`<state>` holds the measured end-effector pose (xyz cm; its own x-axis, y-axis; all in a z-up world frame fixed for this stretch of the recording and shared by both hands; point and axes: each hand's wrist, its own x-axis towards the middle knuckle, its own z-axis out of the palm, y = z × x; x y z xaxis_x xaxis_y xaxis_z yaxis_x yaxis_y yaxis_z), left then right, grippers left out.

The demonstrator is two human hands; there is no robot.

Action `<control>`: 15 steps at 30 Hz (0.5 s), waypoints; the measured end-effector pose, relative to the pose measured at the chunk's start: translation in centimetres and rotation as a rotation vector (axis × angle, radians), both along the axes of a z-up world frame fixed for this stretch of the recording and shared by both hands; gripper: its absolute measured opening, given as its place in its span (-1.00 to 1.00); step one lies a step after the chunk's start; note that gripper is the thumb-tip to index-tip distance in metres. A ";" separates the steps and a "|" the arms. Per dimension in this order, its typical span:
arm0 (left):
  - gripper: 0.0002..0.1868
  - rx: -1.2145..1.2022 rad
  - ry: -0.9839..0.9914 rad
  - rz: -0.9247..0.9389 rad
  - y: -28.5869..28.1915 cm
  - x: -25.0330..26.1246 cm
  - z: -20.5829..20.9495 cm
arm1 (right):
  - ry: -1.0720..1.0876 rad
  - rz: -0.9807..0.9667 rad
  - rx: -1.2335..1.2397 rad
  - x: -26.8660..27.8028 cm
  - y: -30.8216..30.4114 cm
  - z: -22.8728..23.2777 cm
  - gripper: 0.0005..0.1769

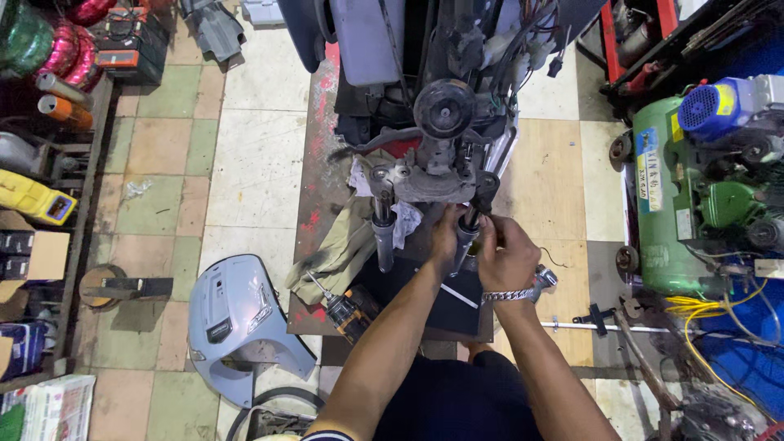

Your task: The person uses a power drill to remove bolts from a motorcycle component, replaces a silver fork-like part, and applies grease to small metal pins before reassembling the unit.

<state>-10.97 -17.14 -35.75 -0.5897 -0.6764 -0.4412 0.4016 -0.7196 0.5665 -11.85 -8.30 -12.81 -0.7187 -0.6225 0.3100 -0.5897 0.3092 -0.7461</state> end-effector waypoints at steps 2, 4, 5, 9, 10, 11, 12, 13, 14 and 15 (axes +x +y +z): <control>-0.48 -0.019 0.045 0.013 0.1 0.2 -0.4 | 0.147 0.030 0.058 -0.1 -0.1 0.1 -0.82; -0.43 -0.187 -0.124 0.009 -0.2 0.0 -1.2 | 0.167 0.100 0.049 -0.5 0.0 0.5 -0.77; -0.41 -0.269 -0.210 0.010 -0.3 0.0 -1.7 | 0.176 0.137 0.044 -0.6 0.0 0.6 -0.74; -0.43 -0.115 -0.183 0.016 0.0 -0.7 -2.8 | 0.269 0.161 0.175 -1.4 -0.2 0.6 -0.80; -0.42 -0.112 -0.169 0.008 -0.1 -0.7 -2.9 | 0.259 0.139 0.277 -1.5 -0.4 0.7 -0.73; -0.40 -0.109 -0.154 -0.001 -0.1 -0.7 -2.9 | 0.249 0.117 0.379 -1.5 -0.6 0.8 -0.66; -0.39 -0.147 -0.174 -0.007 -0.2 -0.6 -2.8 | 0.187 0.126 0.361 -1.6 -0.5 1.1 -0.65; -0.38 -0.184 -0.194 -0.014 -0.3 -0.5 -2.6 | 0.126 0.136 0.342 -1.7 -0.3 1.5 -0.64; -0.37 -0.222 -0.215 -0.020 -0.4 -0.2 -2.3 | 0.062 0.145 0.323 -1.6 -0.2 1.8 -0.61; -0.37 -0.207 -0.196 -0.022 -0.4 0.0 -2.0 | 0.092 0.158 0.250 -1.4 -0.2 1.9 -0.64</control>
<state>-10.98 -17.51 -37.70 -0.5218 -0.7521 -0.4026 0.2554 -0.5880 0.7675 -13.28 -8.50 -10.91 -0.5829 -0.7894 0.1924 -0.7067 0.3757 -0.5996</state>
